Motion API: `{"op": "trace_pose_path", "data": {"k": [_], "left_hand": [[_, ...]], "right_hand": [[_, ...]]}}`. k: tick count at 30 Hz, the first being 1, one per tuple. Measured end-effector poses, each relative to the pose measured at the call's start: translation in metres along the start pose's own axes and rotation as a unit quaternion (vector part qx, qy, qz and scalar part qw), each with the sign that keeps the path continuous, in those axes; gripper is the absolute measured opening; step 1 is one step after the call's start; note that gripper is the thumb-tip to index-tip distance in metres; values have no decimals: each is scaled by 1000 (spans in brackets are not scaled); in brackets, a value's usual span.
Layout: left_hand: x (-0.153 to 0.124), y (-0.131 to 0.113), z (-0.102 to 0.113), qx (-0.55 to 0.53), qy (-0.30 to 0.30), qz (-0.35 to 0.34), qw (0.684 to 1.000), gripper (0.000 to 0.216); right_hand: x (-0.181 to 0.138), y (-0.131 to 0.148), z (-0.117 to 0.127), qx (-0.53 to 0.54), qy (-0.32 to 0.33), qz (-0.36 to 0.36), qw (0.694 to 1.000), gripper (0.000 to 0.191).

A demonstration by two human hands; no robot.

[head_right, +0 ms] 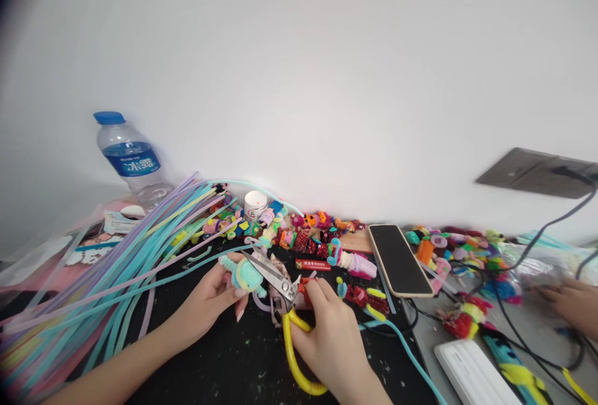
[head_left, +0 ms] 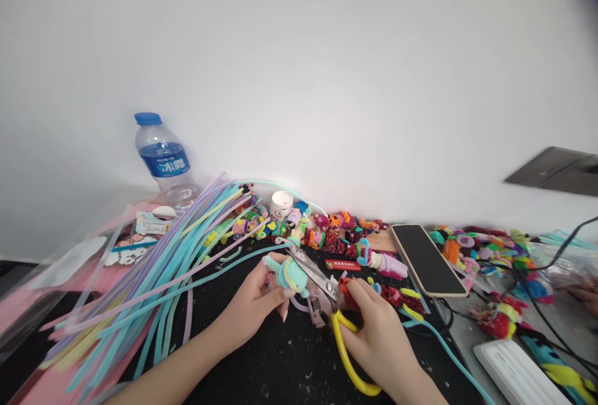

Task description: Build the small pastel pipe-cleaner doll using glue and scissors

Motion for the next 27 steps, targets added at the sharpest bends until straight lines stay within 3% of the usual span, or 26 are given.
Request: {"op": "trace_pose_path", "data": {"k": [6,9,16,23,27], "left_hand": [[4,-5,5,47,-65,-16,997,41],[5,-5,6,32,-65,-34,997,42],[7,-8,9,98,-84,-49,990,38],[7,-10,11,97,-96,-40,990,43],[7,-12,17,116,-124,-37,985,30]], "right_hand": [[-2,-15,3,22,-121,4,992,11],[-2,-21,8,5,-157,-4,988,11],[-1,-22,6,12,-139,-11,990,11],[-1,-24,5,36,-133,-14,990,10],[-1,-27,3,34,-134,-21,990,11]]}}
Point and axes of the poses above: each hand's wrist, its own x-axis towards the middle knuckle, its own z-axis out of the back of the hand, y = z × x, the point moved 3 cm from there along x, towards the middle knuckle, and after that the axes turned 3 degrees about -z, right-handed, at the moved point
